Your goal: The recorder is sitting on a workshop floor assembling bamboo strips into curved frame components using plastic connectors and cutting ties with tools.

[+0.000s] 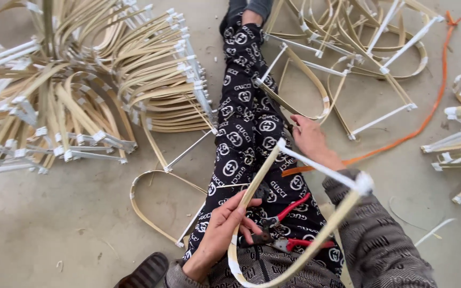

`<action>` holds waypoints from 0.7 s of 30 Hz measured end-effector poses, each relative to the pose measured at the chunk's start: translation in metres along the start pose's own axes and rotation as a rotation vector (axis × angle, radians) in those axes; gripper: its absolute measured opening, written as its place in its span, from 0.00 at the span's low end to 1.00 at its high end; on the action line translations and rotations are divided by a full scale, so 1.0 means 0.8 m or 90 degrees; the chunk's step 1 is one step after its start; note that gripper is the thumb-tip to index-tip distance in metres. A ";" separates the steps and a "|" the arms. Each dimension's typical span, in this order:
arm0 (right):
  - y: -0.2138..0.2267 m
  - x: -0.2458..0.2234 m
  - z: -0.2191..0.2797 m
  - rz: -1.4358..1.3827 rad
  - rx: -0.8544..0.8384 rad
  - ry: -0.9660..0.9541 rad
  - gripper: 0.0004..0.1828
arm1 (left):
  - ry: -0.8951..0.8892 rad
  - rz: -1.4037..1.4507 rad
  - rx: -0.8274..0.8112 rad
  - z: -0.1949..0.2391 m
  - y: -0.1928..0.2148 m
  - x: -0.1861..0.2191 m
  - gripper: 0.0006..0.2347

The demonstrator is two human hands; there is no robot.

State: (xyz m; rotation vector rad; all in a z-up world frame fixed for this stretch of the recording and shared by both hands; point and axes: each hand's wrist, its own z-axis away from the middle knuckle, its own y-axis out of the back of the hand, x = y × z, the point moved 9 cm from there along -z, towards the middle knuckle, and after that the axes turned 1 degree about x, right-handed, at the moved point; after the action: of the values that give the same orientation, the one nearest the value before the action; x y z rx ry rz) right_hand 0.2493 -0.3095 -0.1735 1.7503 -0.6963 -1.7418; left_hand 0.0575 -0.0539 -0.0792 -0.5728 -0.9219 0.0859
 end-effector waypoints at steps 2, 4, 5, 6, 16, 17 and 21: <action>-0.033 0.014 -0.012 0.064 -0.006 0.042 0.21 | -0.018 0.026 0.027 0.001 0.007 0.008 0.21; -0.066 0.055 -0.021 0.152 -0.006 0.045 0.21 | 0.003 0.149 0.085 -0.005 0.026 -0.010 0.20; -0.061 0.052 -0.017 0.152 -0.007 0.050 0.21 | -0.001 0.151 0.087 -0.005 0.027 -0.003 0.20; -0.051 0.047 -0.015 0.154 0.021 0.055 0.17 | -0.044 0.237 0.028 -0.005 0.020 0.012 0.19; 0.093 -0.024 0.118 -0.459 -0.097 -0.138 0.18 | -0.073 0.188 0.058 -0.015 0.060 -0.004 0.18; 0.106 -0.046 0.132 -0.458 -0.096 -0.138 0.18 | -0.072 0.189 0.056 -0.014 0.055 0.001 0.18; 0.135 -0.121 0.177 -0.597 -0.144 -0.112 0.23 | -0.013 0.195 0.090 -0.012 0.045 -0.010 0.18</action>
State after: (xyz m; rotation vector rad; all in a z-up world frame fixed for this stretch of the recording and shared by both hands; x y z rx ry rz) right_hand 0.1097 -0.3214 -0.0273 1.9033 0.3480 -2.4585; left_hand 0.0660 -0.0297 -0.1080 -0.5783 -0.8350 0.4310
